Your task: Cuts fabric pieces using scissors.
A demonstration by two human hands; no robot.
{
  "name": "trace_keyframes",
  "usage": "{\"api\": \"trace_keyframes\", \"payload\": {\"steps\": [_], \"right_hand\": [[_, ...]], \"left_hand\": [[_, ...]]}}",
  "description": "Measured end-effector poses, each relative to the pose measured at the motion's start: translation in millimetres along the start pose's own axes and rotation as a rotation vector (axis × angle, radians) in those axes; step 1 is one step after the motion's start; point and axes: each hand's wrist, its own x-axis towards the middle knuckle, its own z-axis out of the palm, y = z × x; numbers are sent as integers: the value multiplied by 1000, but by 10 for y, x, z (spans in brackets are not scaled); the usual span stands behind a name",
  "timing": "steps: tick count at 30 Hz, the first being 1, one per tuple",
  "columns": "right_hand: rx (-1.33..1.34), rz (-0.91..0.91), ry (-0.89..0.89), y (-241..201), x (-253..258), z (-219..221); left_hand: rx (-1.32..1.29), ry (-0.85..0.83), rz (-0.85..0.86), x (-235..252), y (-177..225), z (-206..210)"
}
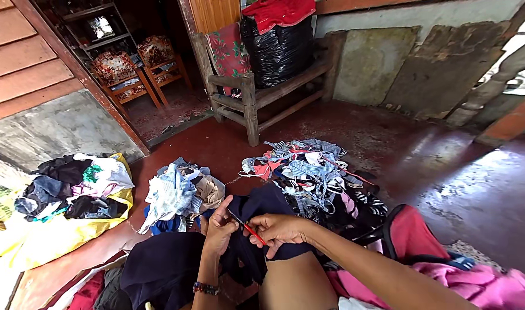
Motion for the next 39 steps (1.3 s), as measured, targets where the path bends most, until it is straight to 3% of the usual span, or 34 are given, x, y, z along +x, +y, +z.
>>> {"api": "trace_keyframes", "payload": {"steps": [11,20,39], "right_hand": [[5,13,12,-15,-3,-7],[10,36,-18,-32,-17,-41],[41,18,94,-24,-5,-17]], "left_hand": [[9,17,5,-3,-15,31],[9,-105,-4,-6,-7,1],[-4,-150,-23,-25,-73,67]]}}
